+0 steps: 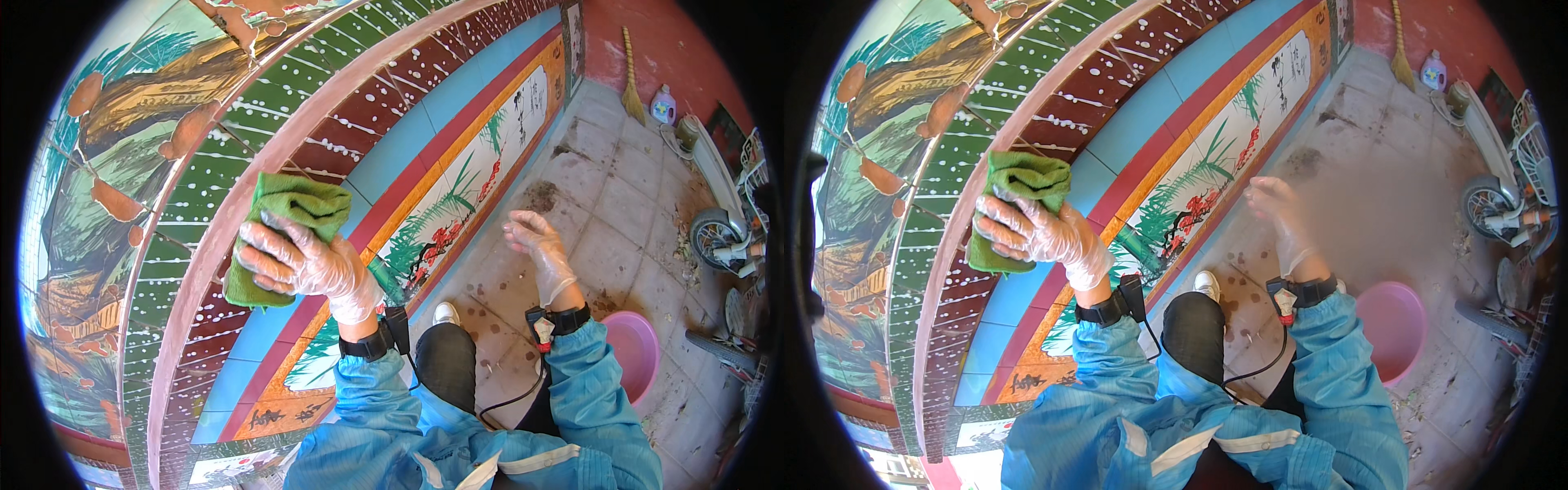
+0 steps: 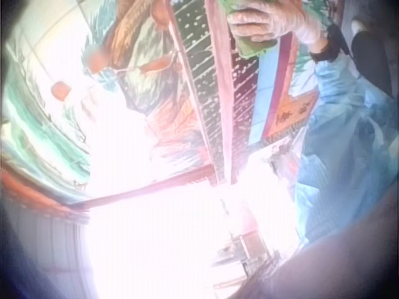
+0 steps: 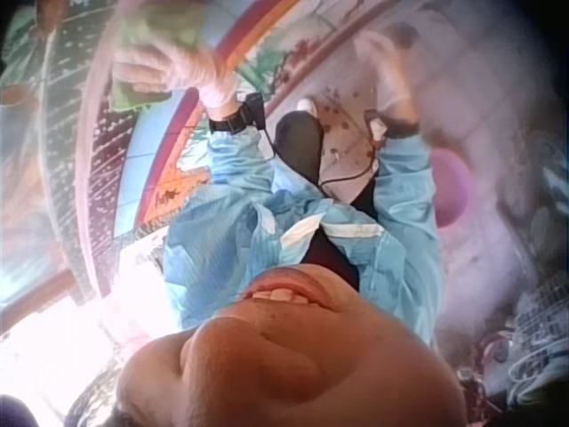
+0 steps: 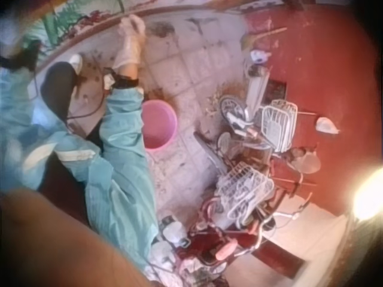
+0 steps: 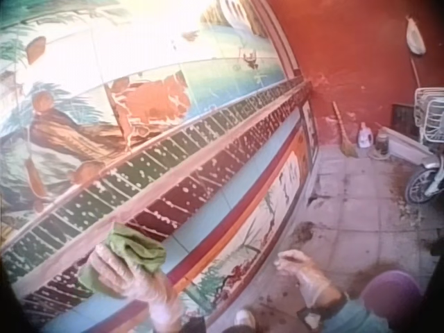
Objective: The person wipes a painted wall with a green cloth, moving methodically across different sections of the mural. They use both hands to hold the cloth and occasionally adjust their position to reach higher areas.
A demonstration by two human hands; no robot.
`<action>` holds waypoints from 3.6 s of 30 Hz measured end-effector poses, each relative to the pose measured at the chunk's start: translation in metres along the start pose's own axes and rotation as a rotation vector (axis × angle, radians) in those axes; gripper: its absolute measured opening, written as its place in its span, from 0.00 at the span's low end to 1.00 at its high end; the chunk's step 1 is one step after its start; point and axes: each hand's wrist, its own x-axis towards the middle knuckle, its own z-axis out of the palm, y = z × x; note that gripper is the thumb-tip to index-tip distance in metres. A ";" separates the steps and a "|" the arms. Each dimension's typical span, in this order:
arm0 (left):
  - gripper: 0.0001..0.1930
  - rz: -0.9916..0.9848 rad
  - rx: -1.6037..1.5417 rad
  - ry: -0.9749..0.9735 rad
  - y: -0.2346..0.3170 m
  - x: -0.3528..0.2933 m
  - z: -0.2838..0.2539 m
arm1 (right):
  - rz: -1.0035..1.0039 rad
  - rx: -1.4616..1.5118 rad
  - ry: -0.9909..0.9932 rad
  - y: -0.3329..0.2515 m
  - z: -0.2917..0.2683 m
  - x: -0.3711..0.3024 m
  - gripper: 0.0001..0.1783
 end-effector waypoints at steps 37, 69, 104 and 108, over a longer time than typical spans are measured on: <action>0.26 0.496 -0.353 -0.296 0.204 0.037 0.076 | 0.027 0.067 0.009 -0.006 0.003 0.009 0.16; 0.26 0.740 -0.036 -0.406 -0.146 0.064 -0.075 | 0.121 -0.047 -0.043 0.070 -0.041 0.046 0.25; 0.31 0.283 0.208 -0.242 -0.448 0.012 -0.198 | 0.418 0.239 0.161 0.097 -0.116 0.022 0.26; 0.28 0.170 0.137 -0.061 -0.478 0.009 -0.197 | 0.355 0.221 0.267 0.083 -0.117 0.002 0.26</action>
